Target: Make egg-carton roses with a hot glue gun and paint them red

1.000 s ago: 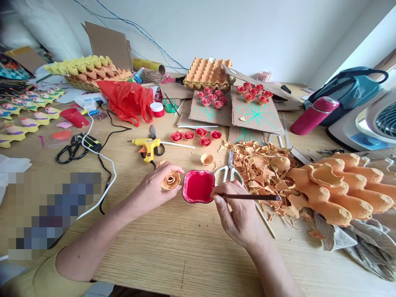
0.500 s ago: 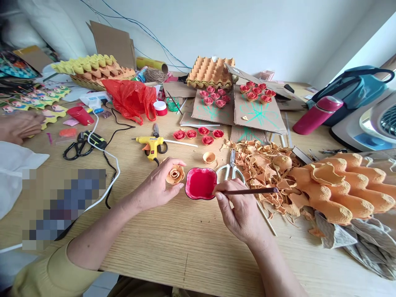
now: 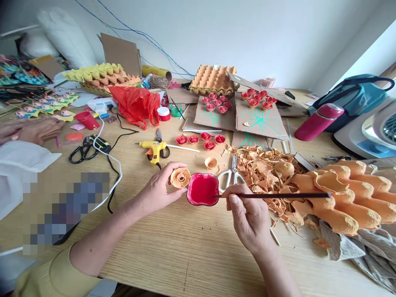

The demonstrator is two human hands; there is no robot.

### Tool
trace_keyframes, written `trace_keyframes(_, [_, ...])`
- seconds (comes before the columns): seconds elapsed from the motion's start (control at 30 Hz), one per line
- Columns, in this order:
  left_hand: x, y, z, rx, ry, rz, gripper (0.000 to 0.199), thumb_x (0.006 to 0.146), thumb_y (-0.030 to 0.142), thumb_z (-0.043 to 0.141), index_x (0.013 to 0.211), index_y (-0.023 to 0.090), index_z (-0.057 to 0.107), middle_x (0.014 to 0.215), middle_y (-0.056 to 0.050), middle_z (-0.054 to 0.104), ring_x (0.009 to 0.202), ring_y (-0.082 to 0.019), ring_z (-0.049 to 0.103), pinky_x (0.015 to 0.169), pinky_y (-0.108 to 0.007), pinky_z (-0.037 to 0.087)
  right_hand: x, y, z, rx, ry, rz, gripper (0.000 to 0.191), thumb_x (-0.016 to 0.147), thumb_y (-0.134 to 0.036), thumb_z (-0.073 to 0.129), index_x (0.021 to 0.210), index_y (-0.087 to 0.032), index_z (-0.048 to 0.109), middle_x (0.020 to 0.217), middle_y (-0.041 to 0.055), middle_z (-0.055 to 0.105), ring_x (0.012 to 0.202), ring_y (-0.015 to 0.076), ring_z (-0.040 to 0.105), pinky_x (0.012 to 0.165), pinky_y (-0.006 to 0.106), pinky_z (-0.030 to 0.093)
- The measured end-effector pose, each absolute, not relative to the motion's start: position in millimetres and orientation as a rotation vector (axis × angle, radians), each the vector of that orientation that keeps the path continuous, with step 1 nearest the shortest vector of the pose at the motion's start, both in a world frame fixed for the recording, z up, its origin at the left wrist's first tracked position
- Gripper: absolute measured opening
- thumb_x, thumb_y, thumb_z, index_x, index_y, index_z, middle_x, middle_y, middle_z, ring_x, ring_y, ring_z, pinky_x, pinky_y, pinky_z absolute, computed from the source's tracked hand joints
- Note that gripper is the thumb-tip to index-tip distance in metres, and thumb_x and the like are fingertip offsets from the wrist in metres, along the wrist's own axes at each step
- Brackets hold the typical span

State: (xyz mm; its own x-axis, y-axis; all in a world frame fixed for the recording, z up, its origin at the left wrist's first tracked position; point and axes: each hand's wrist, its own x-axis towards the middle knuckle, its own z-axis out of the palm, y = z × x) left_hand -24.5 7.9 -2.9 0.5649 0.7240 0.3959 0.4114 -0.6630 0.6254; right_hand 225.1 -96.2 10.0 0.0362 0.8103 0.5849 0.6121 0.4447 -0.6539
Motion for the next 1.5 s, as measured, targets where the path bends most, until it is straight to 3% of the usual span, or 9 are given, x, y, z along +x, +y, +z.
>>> trace_keyframes(0.13, [-24.8,7.9,-1.3,2.337,0.878,0.906,0.046,0.089,0.016,0.071,0.129,0.025,0.050,0.121,-0.006,0.067,0.115,-0.024,0.067,0.102,-0.039,0.054,226.1,-97.7,4.6,-1.223,-1.530,0.297,0.021,0.107,-0.031,0.051,0.097,-0.024,0.067,0.070,-0.0017,0.058,0.062,0.0140,0.056,0.059,0.028,0.045])
trace_keyframes(0.37, [-23.3,4.5,-0.3,2.344,0.783,0.913,0.051,0.093,0.015,0.069,0.138,0.026,0.049,0.131,-0.007,0.067,0.122,-0.023,0.066,0.106,-0.036,0.054,218.5,-104.2,1.5,-1.052,-1.462,0.366,0.020,0.107,-0.029,0.049,0.111,-0.024,0.069,0.082,0.0036,0.067,0.082,0.0210,0.064,0.081,0.038,0.052])
trace_keyframes(0.57, [-18.1,-1.5,-1.6,2.313,0.752,0.904,0.049,0.090,0.015,0.074,0.134,0.025,0.053,0.126,-0.007,0.070,0.113,-0.022,0.069,0.098,-0.034,0.058,209.3,-105.2,3.6,-0.968,-1.601,0.340,0.023,0.108,-0.024,0.045,0.115,-0.022,0.068,0.080,0.0028,0.068,0.078,0.0188,0.064,0.075,0.034,0.052])
trace_keyframes(0.83, [-17.6,-3.4,-3.2,2.312,0.662,0.905,0.057,0.087,0.008,0.075,0.136,0.025,0.051,0.132,-0.008,0.068,0.121,-0.023,0.067,0.105,-0.035,0.056,207.7,-103.3,5.2,-0.975,-1.641,0.334,0.022,0.109,-0.021,0.044,0.117,-0.022,0.065,0.082,0.0015,0.068,0.079,0.0153,0.063,0.076,0.029,0.050])
trace_keyframes(1.07, [-15.6,-6.0,-0.9,2.292,0.646,0.912,0.055,0.087,0.009,0.076,0.135,0.024,0.053,0.133,-0.009,0.069,0.121,-0.024,0.068,0.105,-0.038,0.056,209.2,-101.2,-0.7,-0.996,-1.686,0.371,0.020,0.108,-0.018,0.047,0.119,-0.022,0.063,0.086,0.0020,0.068,0.083,0.0166,0.063,0.090,0.034,0.049])
trace_keyframes(1.5, [-16.4,-4.5,-1.2,2.283,0.599,0.905,0.057,0.087,0.008,0.076,0.135,0.026,0.052,0.133,-0.007,0.068,0.121,-0.022,0.067,0.105,-0.035,0.056,210.3,-106.1,4.5,-0.900,-1.722,0.449,0.021,0.110,-0.024,0.043,0.113,-0.021,0.063,0.086,0.0039,0.069,0.083,0.0182,0.062,0.087,0.038,0.048])
